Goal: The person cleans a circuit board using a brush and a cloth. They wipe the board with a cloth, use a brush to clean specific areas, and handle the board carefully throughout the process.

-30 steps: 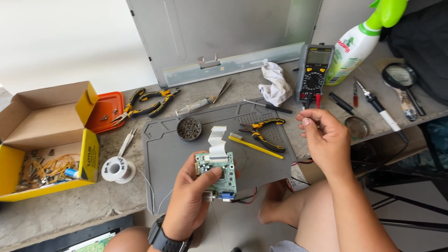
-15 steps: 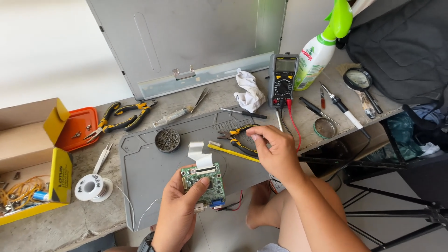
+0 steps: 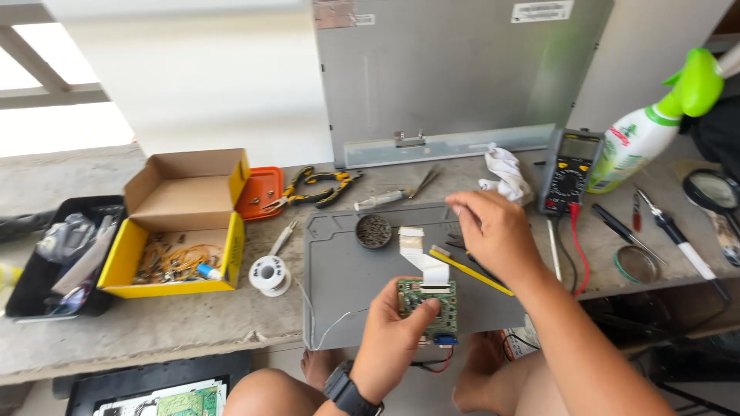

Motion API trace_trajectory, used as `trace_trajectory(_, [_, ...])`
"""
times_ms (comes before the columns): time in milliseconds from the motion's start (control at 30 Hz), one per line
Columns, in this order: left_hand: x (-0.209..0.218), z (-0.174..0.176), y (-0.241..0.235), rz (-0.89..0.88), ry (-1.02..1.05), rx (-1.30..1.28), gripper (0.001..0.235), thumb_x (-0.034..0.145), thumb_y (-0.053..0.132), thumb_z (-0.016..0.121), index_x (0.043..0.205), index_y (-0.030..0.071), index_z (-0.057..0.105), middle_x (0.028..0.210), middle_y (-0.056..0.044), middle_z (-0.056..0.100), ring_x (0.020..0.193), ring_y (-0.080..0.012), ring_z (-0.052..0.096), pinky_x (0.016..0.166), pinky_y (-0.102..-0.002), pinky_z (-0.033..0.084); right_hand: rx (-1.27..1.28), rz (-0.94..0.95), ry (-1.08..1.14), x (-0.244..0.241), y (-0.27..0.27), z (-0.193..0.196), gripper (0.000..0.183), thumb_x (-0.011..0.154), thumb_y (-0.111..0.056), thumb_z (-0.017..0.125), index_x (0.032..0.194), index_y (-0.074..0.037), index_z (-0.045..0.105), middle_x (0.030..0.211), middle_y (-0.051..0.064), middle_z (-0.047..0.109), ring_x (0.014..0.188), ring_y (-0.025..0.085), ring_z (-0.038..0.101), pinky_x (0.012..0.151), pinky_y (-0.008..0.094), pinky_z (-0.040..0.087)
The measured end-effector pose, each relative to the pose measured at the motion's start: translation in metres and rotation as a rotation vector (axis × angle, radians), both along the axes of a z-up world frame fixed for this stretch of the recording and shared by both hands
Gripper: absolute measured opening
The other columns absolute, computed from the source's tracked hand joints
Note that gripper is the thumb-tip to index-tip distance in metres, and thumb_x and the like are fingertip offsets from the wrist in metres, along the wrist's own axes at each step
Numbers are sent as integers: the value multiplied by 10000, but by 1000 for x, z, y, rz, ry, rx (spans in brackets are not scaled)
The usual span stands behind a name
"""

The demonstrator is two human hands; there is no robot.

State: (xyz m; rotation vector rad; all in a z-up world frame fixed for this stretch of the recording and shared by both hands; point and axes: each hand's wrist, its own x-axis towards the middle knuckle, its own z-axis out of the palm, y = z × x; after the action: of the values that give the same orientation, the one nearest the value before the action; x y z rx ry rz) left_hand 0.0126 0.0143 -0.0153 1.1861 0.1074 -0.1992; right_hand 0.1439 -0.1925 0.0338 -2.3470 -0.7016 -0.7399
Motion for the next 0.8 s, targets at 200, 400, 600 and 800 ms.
trace_trajectory(200, [4, -4, 3, 18, -40, -19, 197, 1037, 116, 819, 1213, 89, 734, 1040, -15, 832, 883, -93, 740, 809, -300, 641, -118, 130, 60, 52, 51, 12, 188, 1058, -17, 717, 1171, -87, 849, 1096, 54, 869, 1019, 282, 786, 946, 429, 604])
trace_trajectory(400, [0, 9, 9, -44, -35, 218, 215, 1031, 284, 808, 1140, 151, 681, 1030, 37, 754, 949, -80, 649, 857, -340, 555, -362, 517, 336, 50, 167, 48, 218, 1060, -147, 719, 1187, -134, 896, 1197, 6, 909, 1124, 218, 825, 1007, 414, 611])
trace_trajectory(600, [-4, -14, -4, -160, 74, -17, 261, 1095, 228, 783, 1286, 126, 637, 1139, 19, 777, 983, -87, 735, 847, -304, 612, -724, 674, 143, 88, 262, 8, 183, 1032, -149, 796, 1196, -224, 830, 972, -33, 848, 1053, 266, 651, 743, 514, 601])
trace_trajectory(800, [-2, 20, 16, -183, 117, 133, 406, 1035, 329, 723, 1395, 148, 680, 1231, 57, 745, 1056, -91, 685, 868, -346, 557, -937, 716, 155, 87, 287, -20, 441, 926, 216, 599, 1065, -175, 746, 843, 26, 742, 983, 253, 603, 619, 487, 520])
